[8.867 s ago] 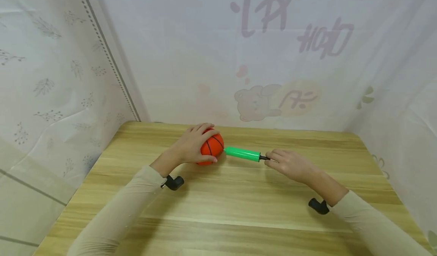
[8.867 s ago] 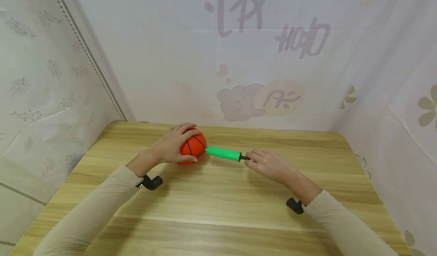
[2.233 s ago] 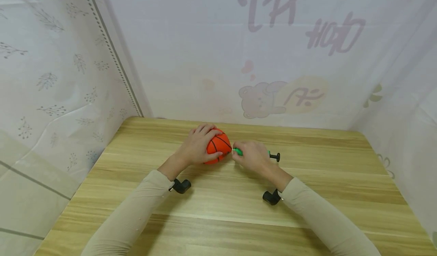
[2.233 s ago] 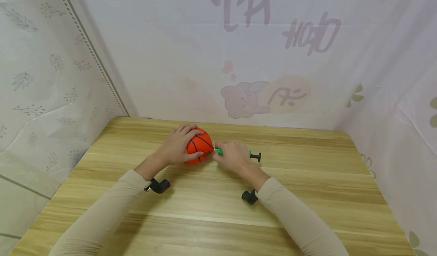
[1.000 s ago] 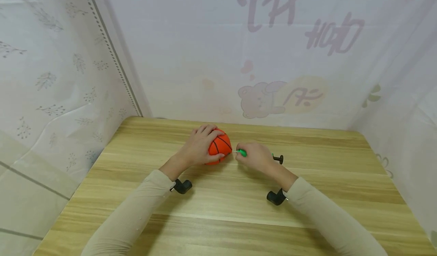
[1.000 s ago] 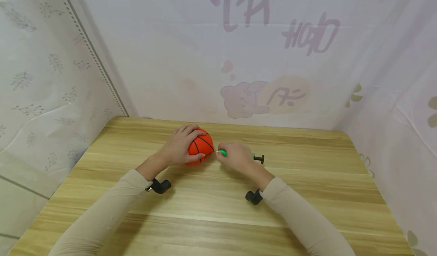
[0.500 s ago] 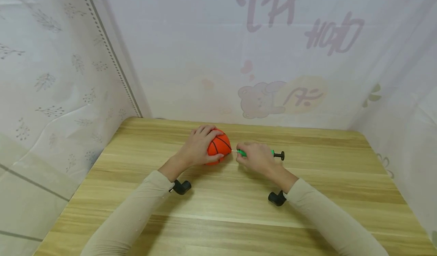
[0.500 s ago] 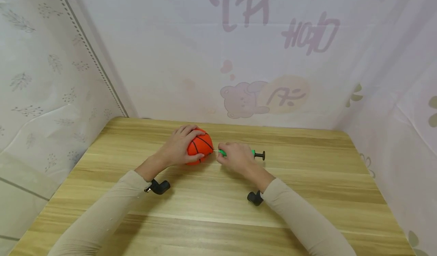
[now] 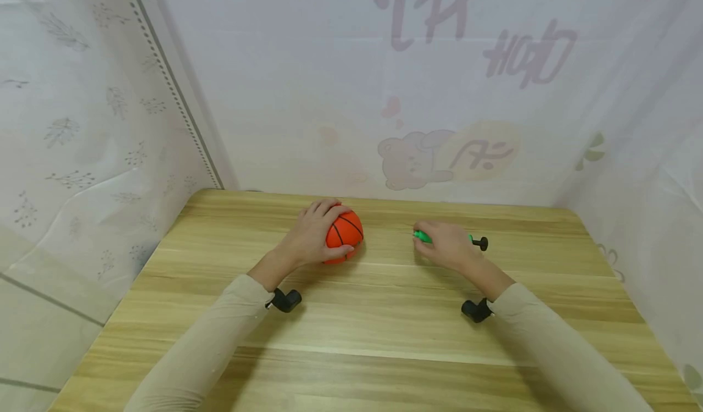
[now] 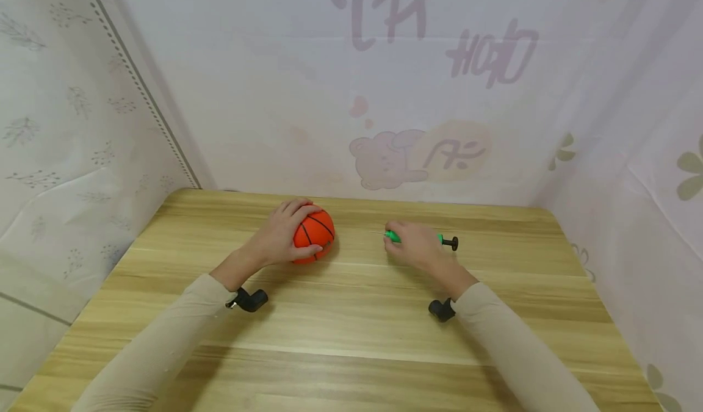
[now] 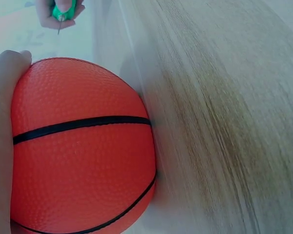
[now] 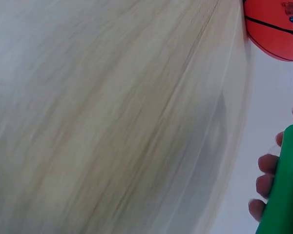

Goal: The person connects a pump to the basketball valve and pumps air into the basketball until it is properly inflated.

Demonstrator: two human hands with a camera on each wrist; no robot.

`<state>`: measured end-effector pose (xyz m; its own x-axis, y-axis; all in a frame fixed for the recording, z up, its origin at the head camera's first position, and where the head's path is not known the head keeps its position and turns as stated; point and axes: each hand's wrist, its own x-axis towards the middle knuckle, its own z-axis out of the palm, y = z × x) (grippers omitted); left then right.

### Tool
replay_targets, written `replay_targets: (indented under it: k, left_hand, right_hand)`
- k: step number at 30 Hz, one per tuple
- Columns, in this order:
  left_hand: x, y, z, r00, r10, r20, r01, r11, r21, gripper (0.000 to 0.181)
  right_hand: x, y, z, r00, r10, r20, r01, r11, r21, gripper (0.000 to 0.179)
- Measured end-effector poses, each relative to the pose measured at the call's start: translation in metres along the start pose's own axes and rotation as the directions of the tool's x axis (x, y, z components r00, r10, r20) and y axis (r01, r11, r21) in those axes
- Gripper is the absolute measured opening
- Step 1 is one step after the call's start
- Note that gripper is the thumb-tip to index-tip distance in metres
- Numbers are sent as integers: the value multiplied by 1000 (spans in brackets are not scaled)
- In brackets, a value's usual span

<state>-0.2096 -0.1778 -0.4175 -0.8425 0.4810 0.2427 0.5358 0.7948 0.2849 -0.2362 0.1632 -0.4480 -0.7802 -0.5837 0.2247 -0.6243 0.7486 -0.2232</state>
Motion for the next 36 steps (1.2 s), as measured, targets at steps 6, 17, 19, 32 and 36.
replay_targets:
  k: [6, 17, 19, 32, 36]
  left_hand:
    - [1, -2, 1, 1000, -14, 1, 14, 1000, -19, 76]
    - [2, -4, -2, 1000, -18, -7, 18, 1000, -22, 76]
    - [1, -3, -4, 1000, -17, -10, 16, 999, -28, 76]
    - [1, -2, -9, 999, 37, -40, -38, 999, -27, 79]
    - [1, -1, -10, 999, 37, -33, -38, 999, -20, 82]
  right_hand:
    - [-13, 9, -8, 998, -46, 45, 45, 999, 30, 40]
    - [-30, 14, -2, 993, -76, 92, 71, 996, 63, 37]
    - [-31, 13, 0, 991, -86, 98, 80, 995, 63, 37]
    - [-36, 16, 7, 989, -119, 86, 116, 992, 43, 38]
    - [-37, 16, 8, 991, -104, 85, 100, 994, 50, 41]
